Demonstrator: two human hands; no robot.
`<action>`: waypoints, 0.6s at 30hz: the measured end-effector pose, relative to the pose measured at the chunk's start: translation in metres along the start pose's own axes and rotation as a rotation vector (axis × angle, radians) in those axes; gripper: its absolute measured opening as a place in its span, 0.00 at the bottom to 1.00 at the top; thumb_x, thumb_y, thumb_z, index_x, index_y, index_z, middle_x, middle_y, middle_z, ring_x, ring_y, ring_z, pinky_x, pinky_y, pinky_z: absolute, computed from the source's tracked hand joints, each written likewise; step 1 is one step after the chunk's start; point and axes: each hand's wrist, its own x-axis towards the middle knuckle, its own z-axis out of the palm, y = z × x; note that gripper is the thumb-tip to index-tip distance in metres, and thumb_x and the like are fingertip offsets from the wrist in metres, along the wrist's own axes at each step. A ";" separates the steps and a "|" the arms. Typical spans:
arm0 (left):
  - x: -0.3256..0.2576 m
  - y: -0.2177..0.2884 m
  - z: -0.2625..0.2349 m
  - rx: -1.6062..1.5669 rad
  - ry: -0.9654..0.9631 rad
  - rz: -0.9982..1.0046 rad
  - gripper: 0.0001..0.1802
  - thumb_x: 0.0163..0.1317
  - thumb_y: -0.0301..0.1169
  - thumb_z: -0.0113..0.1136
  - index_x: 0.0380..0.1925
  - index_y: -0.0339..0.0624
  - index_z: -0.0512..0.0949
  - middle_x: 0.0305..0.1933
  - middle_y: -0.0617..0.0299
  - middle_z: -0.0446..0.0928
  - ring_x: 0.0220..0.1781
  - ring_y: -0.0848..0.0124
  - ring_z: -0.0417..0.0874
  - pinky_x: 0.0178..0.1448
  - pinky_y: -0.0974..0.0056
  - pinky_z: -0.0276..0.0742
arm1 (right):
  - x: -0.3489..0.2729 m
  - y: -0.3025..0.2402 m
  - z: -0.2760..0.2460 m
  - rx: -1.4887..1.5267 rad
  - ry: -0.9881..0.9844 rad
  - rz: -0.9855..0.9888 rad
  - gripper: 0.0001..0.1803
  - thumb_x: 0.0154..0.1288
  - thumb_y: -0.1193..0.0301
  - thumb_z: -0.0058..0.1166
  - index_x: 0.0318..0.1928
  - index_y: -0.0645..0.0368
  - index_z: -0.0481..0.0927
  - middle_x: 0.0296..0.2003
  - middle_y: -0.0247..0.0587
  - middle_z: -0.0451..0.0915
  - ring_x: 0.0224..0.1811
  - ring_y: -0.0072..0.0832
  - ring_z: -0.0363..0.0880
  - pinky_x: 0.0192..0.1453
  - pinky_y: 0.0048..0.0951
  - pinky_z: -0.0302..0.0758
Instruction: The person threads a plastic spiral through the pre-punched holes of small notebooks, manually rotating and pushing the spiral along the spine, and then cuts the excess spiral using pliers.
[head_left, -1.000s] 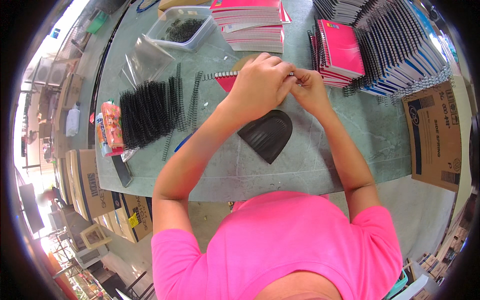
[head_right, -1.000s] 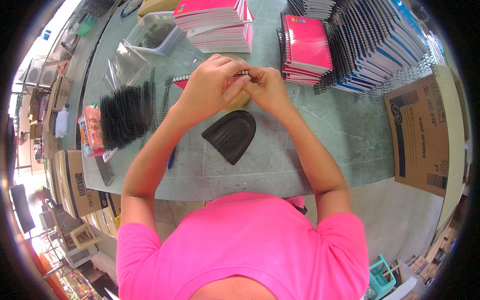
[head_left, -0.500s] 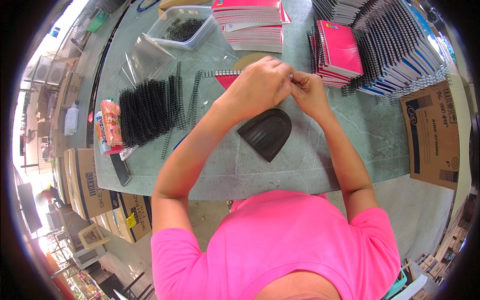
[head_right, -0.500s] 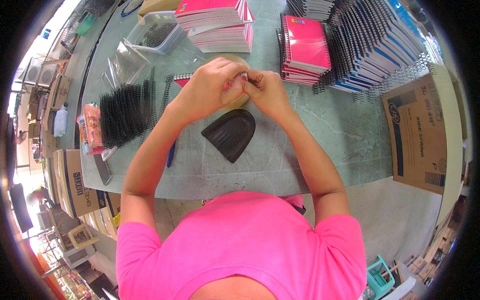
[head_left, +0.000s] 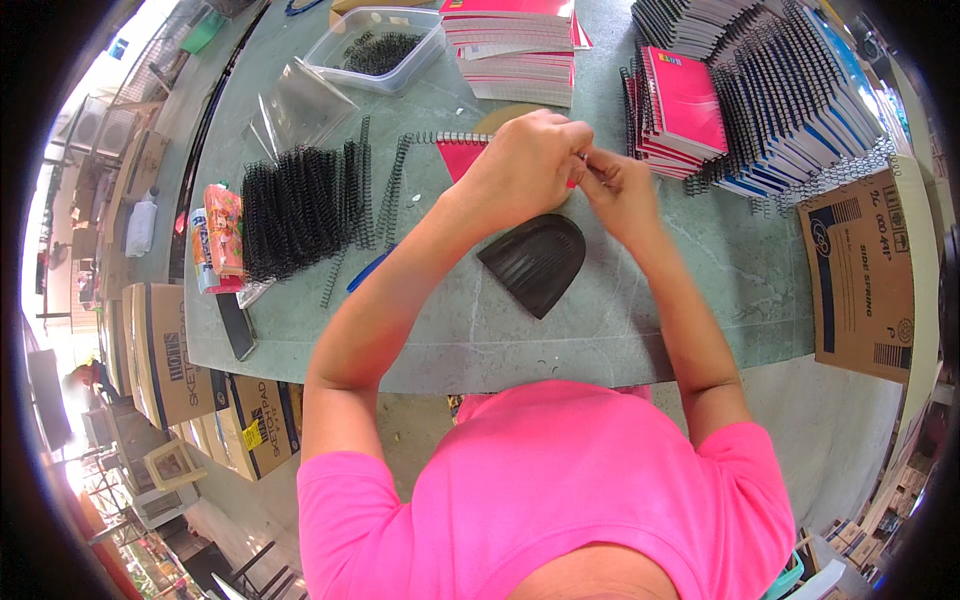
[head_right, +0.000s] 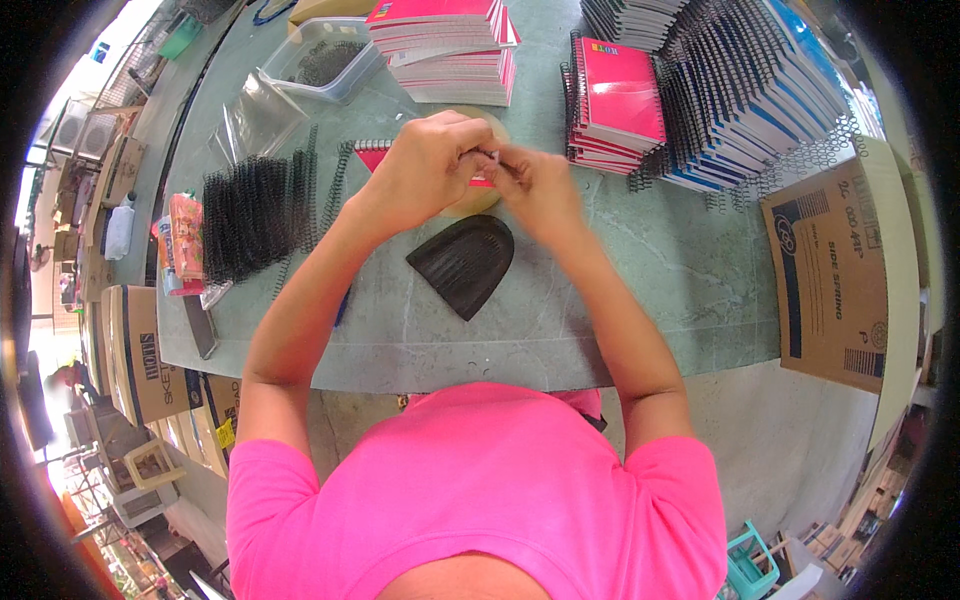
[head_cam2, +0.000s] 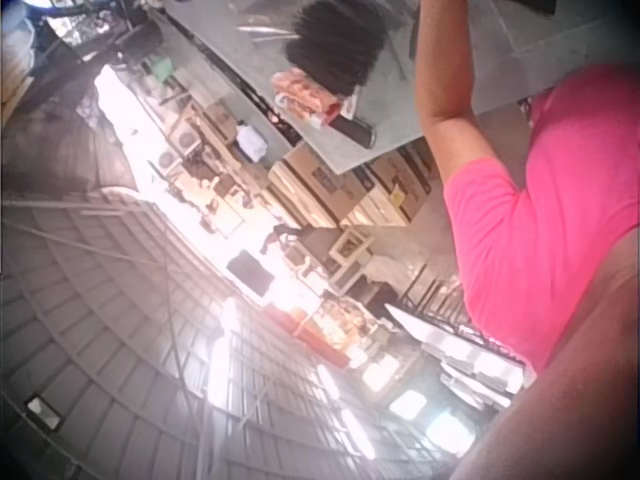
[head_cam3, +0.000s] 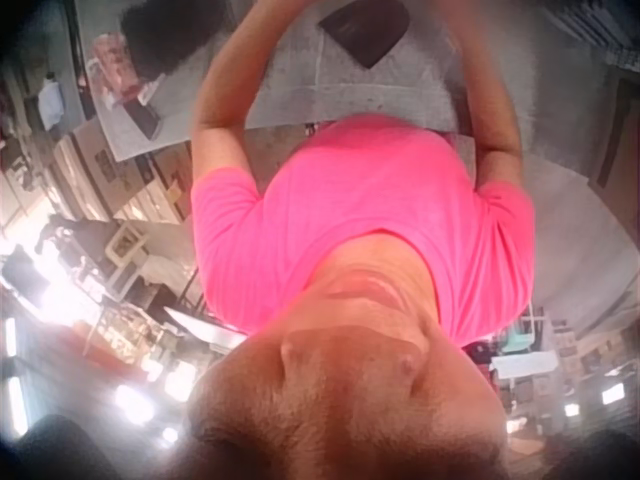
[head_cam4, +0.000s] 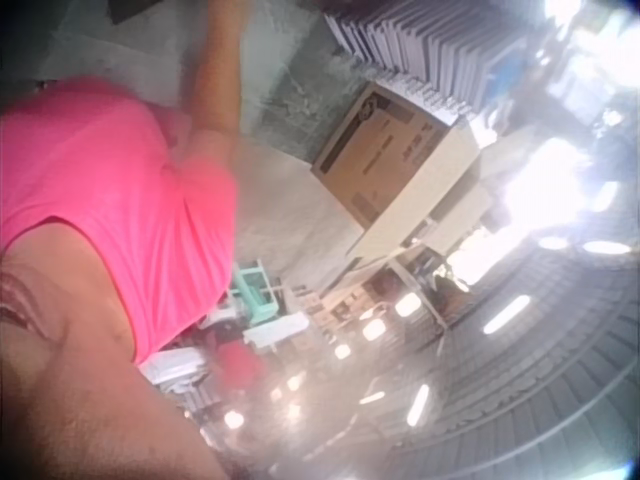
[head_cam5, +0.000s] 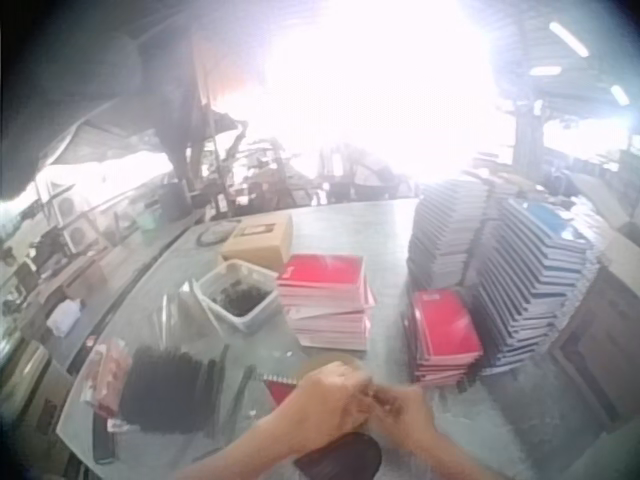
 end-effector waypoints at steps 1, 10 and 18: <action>-0.001 0.002 0.001 0.031 0.008 -0.040 0.13 0.46 0.24 0.59 0.35 0.38 0.76 0.30 0.52 0.75 0.35 0.56 0.76 0.40 0.58 0.73 | -0.003 -0.004 0.002 -0.005 0.010 0.021 0.10 0.58 0.72 0.55 0.38 0.64 0.80 0.22 0.39 0.80 0.23 0.13 0.72 0.26 0.24 0.68; 0.015 0.025 -0.062 0.313 0.485 0.091 0.12 0.52 0.32 0.66 0.36 0.42 0.80 0.40 0.58 0.79 0.45 0.64 0.77 0.51 0.64 0.71 | 0.002 -0.047 -0.060 0.223 0.300 -0.278 0.13 0.60 0.79 0.51 0.46 0.61 0.81 0.38 0.40 0.83 0.36 0.21 0.79 0.43 0.21 0.74; -0.002 0.013 -0.036 0.207 0.394 -0.116 0.09 0.53 0.30 0.64 0.35 0.41 0.80 0.40 0.57 0.78 0.46 0.63 0.76 0.51 0.63 0.71 | 0.002 0.003 -0.089 -0.948 0.353 -0.372 0.16 0.55 0.66 0.59 0.46 0.53 0.81 0.47 0.39 0.79 0.50 0.38 0.75 0.52 0.36 0.70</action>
